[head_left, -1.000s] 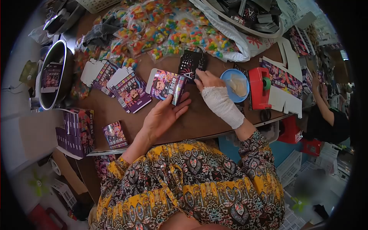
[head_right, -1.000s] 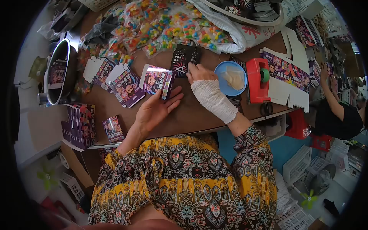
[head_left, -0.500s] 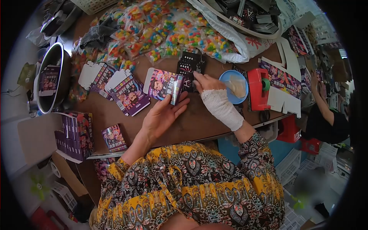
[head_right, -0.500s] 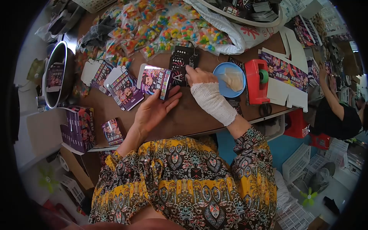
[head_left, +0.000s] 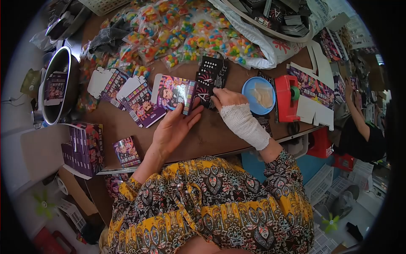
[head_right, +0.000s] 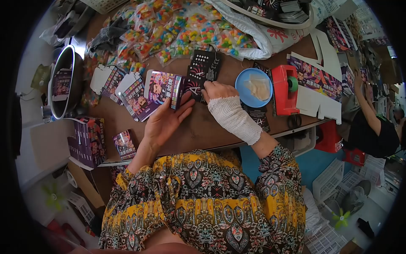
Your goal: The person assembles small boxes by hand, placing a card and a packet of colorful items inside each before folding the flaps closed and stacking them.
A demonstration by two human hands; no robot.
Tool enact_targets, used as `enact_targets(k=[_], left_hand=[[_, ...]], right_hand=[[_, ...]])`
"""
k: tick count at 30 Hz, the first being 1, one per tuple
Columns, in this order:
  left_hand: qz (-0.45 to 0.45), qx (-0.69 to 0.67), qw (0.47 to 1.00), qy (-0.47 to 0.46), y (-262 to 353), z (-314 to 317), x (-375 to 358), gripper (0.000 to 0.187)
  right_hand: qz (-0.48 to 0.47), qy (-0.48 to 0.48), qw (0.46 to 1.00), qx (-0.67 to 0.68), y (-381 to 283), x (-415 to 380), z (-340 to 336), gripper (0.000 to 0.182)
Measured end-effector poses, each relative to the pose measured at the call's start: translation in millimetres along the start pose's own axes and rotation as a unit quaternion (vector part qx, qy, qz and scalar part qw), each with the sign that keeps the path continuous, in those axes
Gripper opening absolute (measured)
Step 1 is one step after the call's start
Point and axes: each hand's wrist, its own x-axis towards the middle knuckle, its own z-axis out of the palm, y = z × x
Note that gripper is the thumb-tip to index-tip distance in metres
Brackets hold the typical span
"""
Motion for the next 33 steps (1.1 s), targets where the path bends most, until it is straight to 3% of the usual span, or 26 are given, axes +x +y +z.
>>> enact_targets(k=[1,3,7,9,13,16,19,21,27,33], left_hand=[[0.001,0.0,1.0,0.0,-0.3,-0.6,-1.3,0.025],[0.018,0.001,1.0,0.013,-1.8,-3.2,-5.2,0.049],[0.009,0.013,1.0,0.01,-4.3,-4.1,-11.3,0.048],[-0.003,0.007,1.0,0.011,-5.2,-3.0,-12.6,0.036],[-0.001,0.005,1.0,0.0,-5.5,-7.1,-13.6,0.041],[-0.001,0.023,1.0,0.003,-5.2,-4.0,-14.1,0.042],[0.001,0.031,0.999,0.011,-5.4,-2.4,-14.3,0.043],[-0.003,0.03,0.999,0.018,-5.0,-2.0,-13.7,0.044],[-0.003,0.034,0.999,0.022,-4.3,-3.2,-12.6,0.044],[0.009,0.052,0.998,0.018,-7.3,-5.0,-13.4,0.043]], right_hand=[[-0.001,0.0,1.0,0.0,0.2,0.2,-0.6,0.015],[-0.008,-0.017,1.0,0.019,0.4,0.2,-2.7,0.016],[0.02,0.002,0.999,0.035,-2.0,5.4,-4.8,0.016],[0.002,0.004,1.0,-0.001,1.6,1.5,5.7,0.022],[-0.033,0.014,0.999,0.003,-1.4,1.3,3.4,0.02],[-0.06,0.078,0.995,-0.007,1.4,10.1,6.2,0.022],[-0.055,0.063,0.996,0.017,-1.4,14.0,8.4,0.022],[0.006,-0.019,0.998,0.054,-0.9,19.7,7.9,0.023],[0.1,-0.143,0.972,0.154,-3.1,31.9,-2.2,0.024],[0.051,-0.103,0.973,0.199,-3.8,16.9,0.3,0.023]])
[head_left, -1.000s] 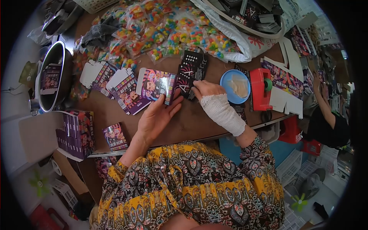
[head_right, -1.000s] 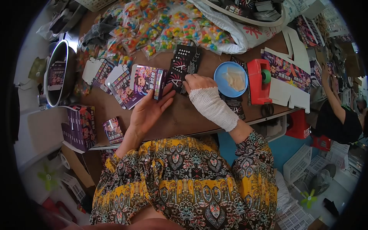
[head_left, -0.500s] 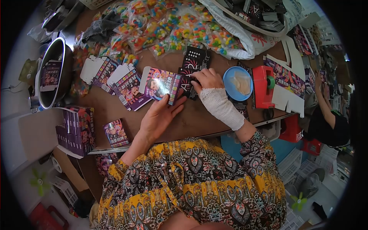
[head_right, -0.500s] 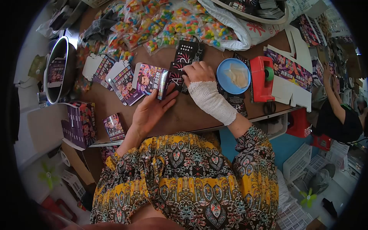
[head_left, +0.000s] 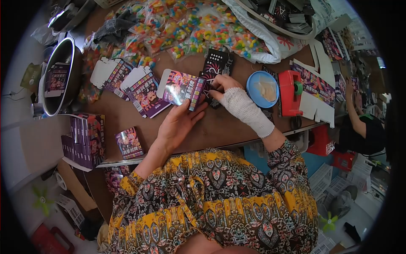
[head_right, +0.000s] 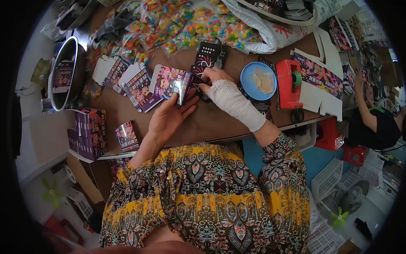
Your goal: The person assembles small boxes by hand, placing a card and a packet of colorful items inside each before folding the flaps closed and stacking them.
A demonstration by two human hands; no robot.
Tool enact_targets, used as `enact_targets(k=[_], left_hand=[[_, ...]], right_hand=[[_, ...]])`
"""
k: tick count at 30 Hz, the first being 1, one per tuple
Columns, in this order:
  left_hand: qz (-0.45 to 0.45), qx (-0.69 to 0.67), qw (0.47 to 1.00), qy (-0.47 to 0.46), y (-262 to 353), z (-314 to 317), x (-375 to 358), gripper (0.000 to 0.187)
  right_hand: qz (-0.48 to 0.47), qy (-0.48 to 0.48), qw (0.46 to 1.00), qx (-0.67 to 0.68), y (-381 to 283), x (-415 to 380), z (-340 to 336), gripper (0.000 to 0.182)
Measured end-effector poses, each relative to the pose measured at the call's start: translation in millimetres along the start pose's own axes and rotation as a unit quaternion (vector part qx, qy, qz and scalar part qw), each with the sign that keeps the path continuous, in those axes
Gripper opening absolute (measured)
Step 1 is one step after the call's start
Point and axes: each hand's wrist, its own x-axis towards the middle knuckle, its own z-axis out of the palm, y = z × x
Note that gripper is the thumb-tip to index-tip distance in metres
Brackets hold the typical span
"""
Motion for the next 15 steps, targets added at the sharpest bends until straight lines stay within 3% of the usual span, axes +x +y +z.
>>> enact_targets(k=[3,8,10,11,15], left_hand=[[-0.009,-0.011,1.0,-0.002,-0.1,-3.7,1.8,0.042],[-0.006,-0.007,1.0,-0.005,-0.5,-3.5,1.7,0.041],[-0.005,-0.013,1.0,-0.003,-0.8,-4.0,1.7,0.04],[-0.004,-0.015,1.0,-0.005,-1.6,-4.0,1.3,0.04],[-0.002,-0.007,1.0,0.0,-2.2,-3.7,1.6,0.04]], right_hand=[[0.005,0.051,0.999,-0.004,-5.6,-12.1,10.8,0.023],[-0.076,0.143,0.982,-0.094,-1.4,-6.6,14.4,0.023],[-0.023,0.055,0.987,-0.146,-5.9,-1.6,11.4,0.032],[-0.022,0.056,0.987,-0.147,-5.8,-0.1,8.9,0.032],[0.115,-0.068,0.991,0.032,2.2,10.5,-9.0,0.032]])
